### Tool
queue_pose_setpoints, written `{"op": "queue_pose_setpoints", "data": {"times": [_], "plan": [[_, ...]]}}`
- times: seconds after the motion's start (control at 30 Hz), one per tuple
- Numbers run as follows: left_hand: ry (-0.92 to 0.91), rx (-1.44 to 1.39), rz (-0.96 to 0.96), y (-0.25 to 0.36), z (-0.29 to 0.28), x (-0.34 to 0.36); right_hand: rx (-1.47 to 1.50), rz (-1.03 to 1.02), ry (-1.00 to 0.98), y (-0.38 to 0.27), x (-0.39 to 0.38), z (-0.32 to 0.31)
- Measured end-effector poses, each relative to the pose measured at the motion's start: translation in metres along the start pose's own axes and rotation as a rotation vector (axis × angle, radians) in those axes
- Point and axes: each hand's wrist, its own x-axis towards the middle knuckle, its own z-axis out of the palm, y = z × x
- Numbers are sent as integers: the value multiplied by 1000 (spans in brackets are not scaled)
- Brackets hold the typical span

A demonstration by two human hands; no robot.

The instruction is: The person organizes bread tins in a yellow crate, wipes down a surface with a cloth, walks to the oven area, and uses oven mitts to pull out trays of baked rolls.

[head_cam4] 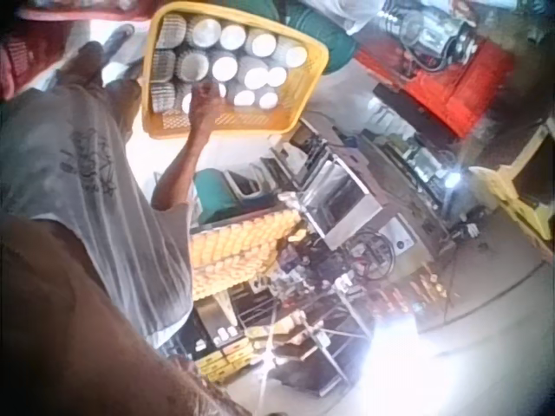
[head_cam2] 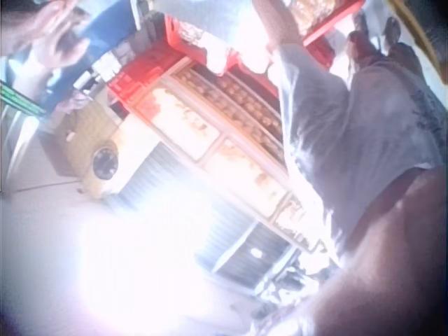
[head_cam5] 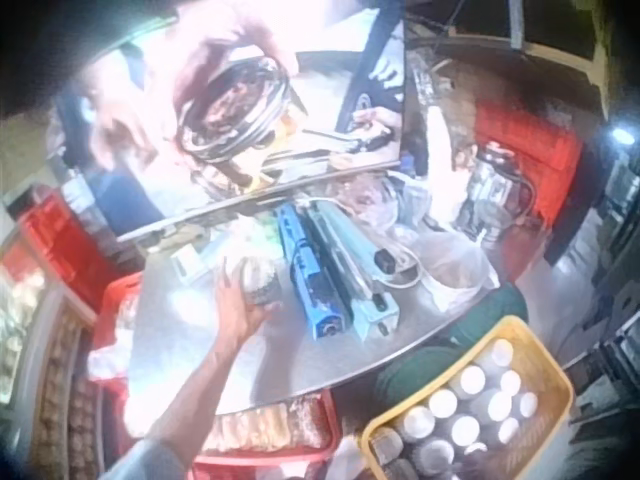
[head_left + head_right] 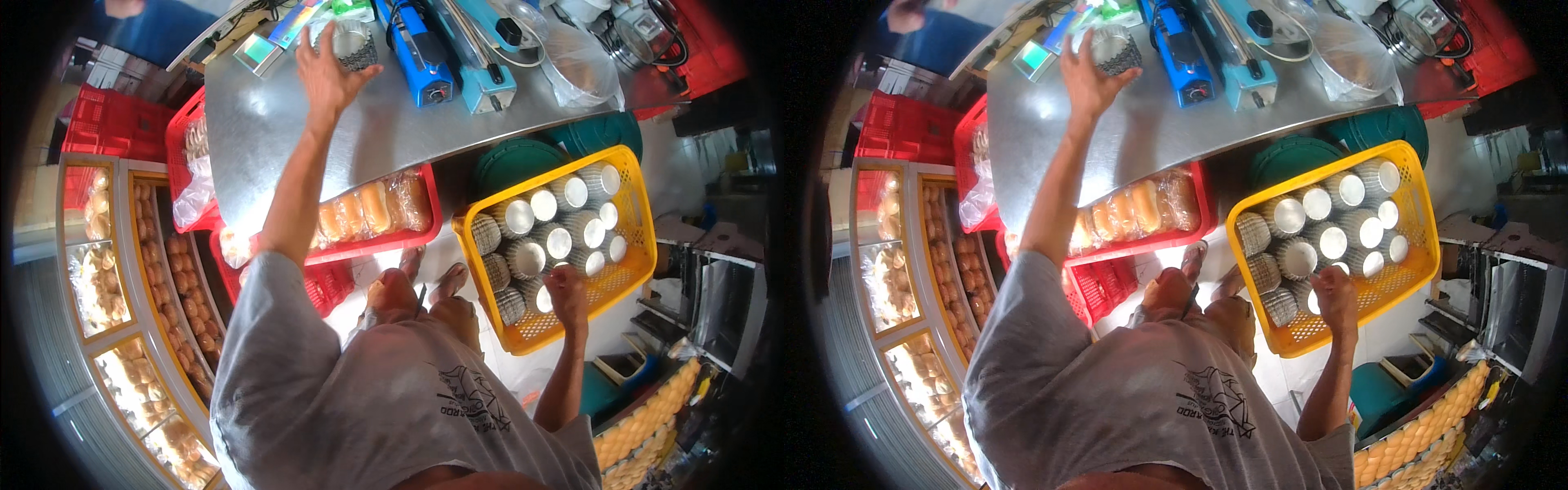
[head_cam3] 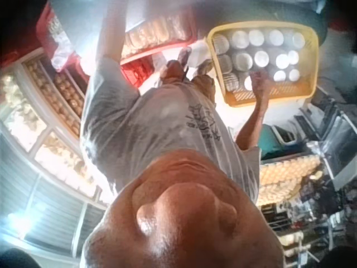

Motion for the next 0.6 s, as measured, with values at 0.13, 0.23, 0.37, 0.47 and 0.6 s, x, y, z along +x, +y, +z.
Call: {"op": "queue_pose_setpoints", "data": {"times": [0.13, 0.23, 0.37, 0.47, 0.6], "plan": [[-332, 59, -1, -34, 11, 32, 32, -44, -42, -14, 3, 22], [-392, 14, -10, -49, 13, 29, 29, -69, -47, -35, 7, 33], [-376, -136, 33, -25, -15, -7, 86, -136, -72, -89, 20, 52], [-401, -255, -36, -7, -38, -27, 138, -216, -162, -124, 37, 69], [-412, -379, -141, -7, -48, -30, 151, -346, -219, -159, 52, 88]]}}
